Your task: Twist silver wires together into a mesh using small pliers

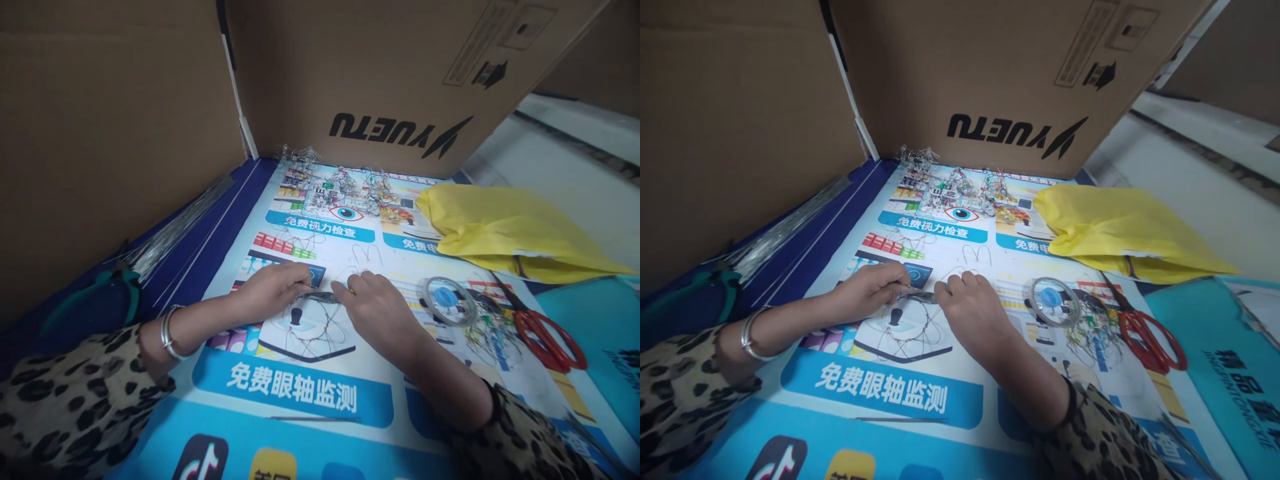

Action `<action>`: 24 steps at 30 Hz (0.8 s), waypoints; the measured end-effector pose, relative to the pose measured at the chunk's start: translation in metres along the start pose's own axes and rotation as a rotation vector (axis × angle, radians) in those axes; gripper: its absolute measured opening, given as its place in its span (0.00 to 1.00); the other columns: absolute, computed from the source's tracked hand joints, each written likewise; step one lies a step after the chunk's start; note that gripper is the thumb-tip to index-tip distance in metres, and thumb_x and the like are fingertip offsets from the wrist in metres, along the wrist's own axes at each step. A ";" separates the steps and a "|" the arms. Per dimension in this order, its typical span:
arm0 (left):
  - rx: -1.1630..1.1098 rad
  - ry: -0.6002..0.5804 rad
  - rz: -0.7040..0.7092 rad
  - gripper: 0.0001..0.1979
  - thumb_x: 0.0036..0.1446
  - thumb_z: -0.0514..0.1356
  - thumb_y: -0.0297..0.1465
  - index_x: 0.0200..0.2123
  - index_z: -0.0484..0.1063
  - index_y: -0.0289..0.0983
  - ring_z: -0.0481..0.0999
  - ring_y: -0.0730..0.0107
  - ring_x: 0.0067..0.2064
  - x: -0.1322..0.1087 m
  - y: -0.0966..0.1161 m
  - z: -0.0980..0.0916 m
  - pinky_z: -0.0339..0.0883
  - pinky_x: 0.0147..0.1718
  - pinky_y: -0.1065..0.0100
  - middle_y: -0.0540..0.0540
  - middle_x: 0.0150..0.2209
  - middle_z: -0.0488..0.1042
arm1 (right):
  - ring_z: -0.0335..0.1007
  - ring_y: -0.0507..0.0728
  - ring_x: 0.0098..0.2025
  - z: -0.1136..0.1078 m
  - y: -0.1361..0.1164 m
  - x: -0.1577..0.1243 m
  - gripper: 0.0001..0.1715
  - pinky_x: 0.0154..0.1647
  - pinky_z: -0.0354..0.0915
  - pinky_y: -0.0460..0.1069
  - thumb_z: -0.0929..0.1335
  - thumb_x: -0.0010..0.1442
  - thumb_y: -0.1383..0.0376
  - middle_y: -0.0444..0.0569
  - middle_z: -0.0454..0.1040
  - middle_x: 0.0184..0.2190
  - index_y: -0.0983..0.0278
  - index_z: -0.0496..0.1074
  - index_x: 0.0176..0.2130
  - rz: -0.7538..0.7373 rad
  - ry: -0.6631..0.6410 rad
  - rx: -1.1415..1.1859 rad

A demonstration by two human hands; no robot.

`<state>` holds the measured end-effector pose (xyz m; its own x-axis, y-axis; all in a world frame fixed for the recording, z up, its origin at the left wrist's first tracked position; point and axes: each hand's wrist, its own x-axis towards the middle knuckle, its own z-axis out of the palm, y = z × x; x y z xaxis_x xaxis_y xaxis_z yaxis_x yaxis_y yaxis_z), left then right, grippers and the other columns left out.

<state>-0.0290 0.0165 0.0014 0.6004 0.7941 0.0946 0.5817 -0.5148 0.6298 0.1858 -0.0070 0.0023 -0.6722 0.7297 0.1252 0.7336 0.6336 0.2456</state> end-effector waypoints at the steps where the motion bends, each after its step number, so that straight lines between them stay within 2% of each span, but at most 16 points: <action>1: 0.003 -0.004 0.002 0.08 0.55 0.48 0.22 0.29 0.63 0.37 0.65 0.73 0.28 0.000 0.000 0.000 0.55 0.28 0.73 0.52 0.25 0.66 | 0.57 0.55 0.33 0.000 0.000 0.000 0.12 0.32 0.47 0.50 0.61 0.58 0.73 0.47 0.68 0.30 0.63 0.68 0.41 0.001 -0.004 -0.003; 17: 0.005 -0.006 0.012 0.07 0.55 0.48 0.23 0.27 0.63 0.37 0.65 0.73 0.28 0.000 0.001 0.000 0.54 0.28 0.72 0.52 0.25 0.66 | 0.59 0.55 0.34 0.000 -0.001 -0.001 0.16 0.32 0.50 0.50 0.61 0.59 0.72 0.49 0.69 0.31 0.64 0.67 0.47 -0.016 -0.004 -0.032; 24: -0.150 0.019 -0.105 0.07 0.56 0.51 0.26 0.26 0.63 0.37 0.67 0.75 0.25 0.001 -0.005 0.000 0.56 0.27 0.74 0.54 0.20 0.67 | 0.58 0.55 0.35 0.007 0.000 -0.004 0.18 0.33 0.49 0.50 0.61 0.58 0.73 0.48 0.68 0.32 0.63 0.67 0.48 0.054 0.011 0.004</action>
<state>-0.0312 0.0198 -0.0015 0.5293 0.8477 0.0356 0.5518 -0.3758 0.7445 0.1897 -0.0083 -0.0048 -0.6324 0.7602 0.1491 0.7694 0.5941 0.2346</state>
